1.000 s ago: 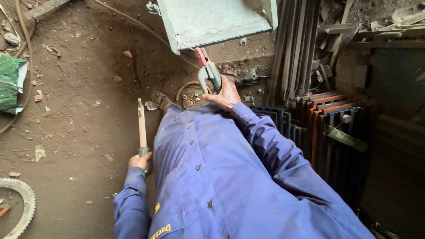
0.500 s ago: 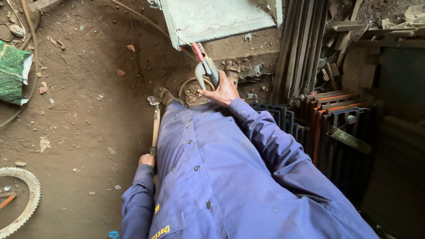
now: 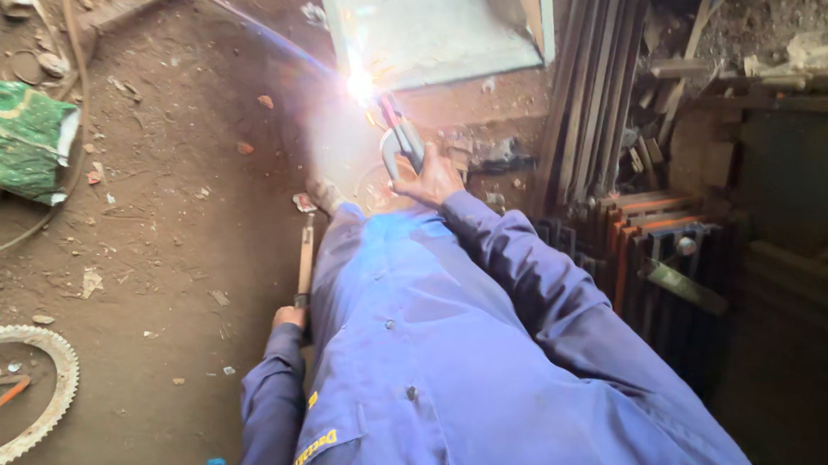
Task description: The person welds a metal frame using a stick welder, holding the electrode rod in one hand and the ground clamp in the other. Sparks fly as the welder moves along the frame's edges. The person repositions the frame and continues welding different sections.
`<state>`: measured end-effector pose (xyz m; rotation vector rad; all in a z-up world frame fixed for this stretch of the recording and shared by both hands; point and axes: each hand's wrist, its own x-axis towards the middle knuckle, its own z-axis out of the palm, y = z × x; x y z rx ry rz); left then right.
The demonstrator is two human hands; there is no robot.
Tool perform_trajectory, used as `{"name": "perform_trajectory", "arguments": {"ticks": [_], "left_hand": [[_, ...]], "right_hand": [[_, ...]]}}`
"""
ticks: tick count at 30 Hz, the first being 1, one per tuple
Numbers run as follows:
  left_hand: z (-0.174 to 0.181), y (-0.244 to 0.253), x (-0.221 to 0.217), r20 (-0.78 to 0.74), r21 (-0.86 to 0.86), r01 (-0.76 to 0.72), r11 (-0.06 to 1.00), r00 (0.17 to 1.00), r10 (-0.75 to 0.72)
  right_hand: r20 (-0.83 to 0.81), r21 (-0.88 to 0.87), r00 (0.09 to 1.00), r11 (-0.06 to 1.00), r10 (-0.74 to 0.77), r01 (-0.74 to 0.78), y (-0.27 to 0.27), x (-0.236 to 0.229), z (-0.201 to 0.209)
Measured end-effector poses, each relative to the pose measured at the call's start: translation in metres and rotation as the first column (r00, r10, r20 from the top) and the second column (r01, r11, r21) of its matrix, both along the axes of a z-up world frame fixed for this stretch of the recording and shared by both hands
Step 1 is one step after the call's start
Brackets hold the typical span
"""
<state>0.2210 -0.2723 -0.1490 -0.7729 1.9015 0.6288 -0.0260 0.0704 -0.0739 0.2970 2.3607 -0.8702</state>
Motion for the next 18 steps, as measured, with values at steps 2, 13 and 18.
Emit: {"name": "perform_trajectory", "arguments": {"ticks": [2,13,18], "left_hand": [[0.000,0.005,-0.010,-0.040,-0.019,-0.015,1.000,0.999,0.014],[0.039,0.019,-0.063,0.081,0.093,-0.452,0.887,0.891,0.446],[0.017,0.021,-0.052,0.170,0.086,-0.529,0.844,0.843,0.510]], "right_hand": [[-0.135,-0.175,0.991,0.985,-0.014,-0.010,0.008,0.010,-0.015],[0.013,0.095,1.000,0.995,0.010,-0.011,0.003,-0.016,-0.002],[0.162,0.223,0.987,0.974,0.013,-0.050,-0.006,-0.026,0.002]]}}
